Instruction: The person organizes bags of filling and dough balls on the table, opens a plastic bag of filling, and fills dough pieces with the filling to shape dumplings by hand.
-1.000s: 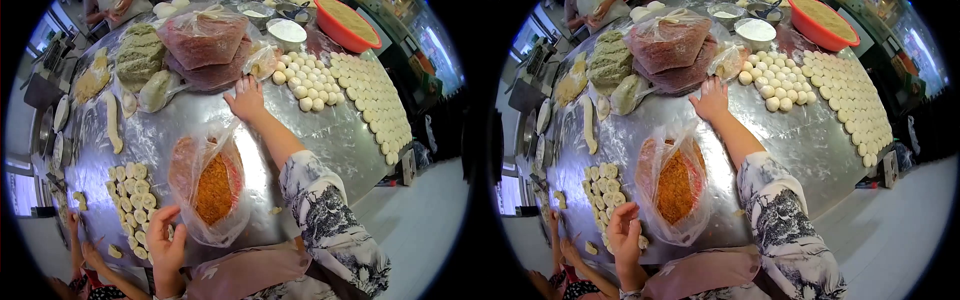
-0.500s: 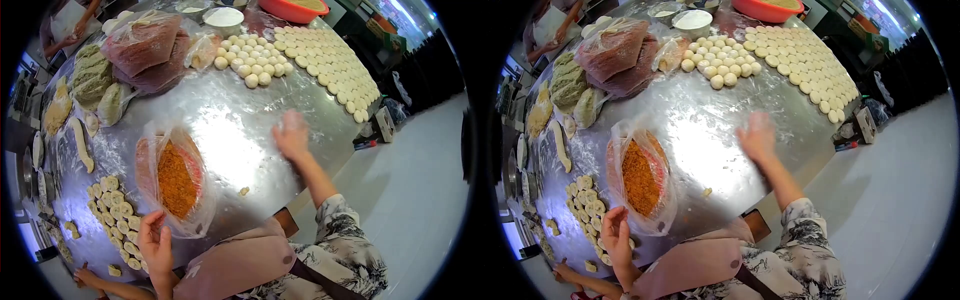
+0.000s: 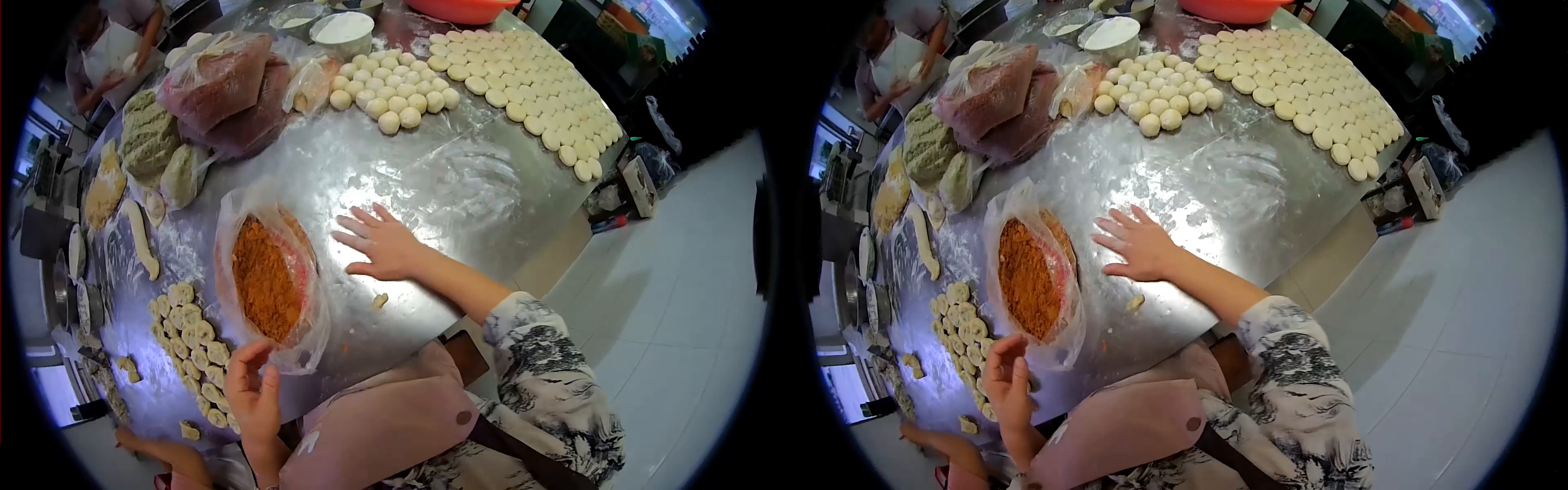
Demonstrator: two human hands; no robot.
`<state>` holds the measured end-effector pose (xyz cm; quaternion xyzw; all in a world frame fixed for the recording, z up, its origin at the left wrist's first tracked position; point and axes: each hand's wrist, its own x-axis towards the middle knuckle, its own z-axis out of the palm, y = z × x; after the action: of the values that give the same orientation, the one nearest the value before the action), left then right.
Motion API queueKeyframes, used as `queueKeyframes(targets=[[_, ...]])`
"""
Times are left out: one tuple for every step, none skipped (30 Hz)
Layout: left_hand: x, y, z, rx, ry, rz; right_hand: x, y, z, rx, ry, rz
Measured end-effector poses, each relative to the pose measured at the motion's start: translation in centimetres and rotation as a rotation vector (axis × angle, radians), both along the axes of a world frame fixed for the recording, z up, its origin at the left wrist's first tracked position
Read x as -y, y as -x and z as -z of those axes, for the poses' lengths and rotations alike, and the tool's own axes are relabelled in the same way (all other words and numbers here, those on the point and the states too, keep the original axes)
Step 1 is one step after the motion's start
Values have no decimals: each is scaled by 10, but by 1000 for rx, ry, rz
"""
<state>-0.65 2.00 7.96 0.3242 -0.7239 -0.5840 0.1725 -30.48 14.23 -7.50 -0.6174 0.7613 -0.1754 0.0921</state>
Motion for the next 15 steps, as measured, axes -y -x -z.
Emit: queueKeyframes(targets=[[2,-1,0,-28,-9,-36,-16,7,3,-19,-15,59],[4,-3,0,-35,-13,-46,-33,18,6,-40,-32,112],[6,-5,1,-43,-20,-62,-54,30,-6,-81,-117,251],[8,-7,3,-54,-27,-83,-74,46,-18,-128,-202,383],[10,-9,7,-58,-12,-72,-93,67,-16,-178,-226,516],[10,-9,12,-51,-16,-67,-104,84,-11,-228,-252,653],[10,-10,16,-43,-19,-58,-103,92,-3,-235,-253,748],[11,-10,18,-37,-19,-47,-101,99,6,-243,-250,846],[7,-5,17,-53,-36,-54,-97,100,11,-252,-242,945],[4,-4,17,-58,-24,-46,-82,85,3,-221,-235,861],[1,-3,16,-65,-11,-34,-60,64,-3,-191,-226,781],[1,-3,15,-75,5,-18,-43,45,0,-268,-284,649],[2,-4,13,-66,48,14,-31,16,4,-277,-211,552],[4,-9,10,-55,75,9,-24,-7,1,-237,-201,418],[6,-14,9,-44,101,3,-28,-26,-8,-182,-119,273]])
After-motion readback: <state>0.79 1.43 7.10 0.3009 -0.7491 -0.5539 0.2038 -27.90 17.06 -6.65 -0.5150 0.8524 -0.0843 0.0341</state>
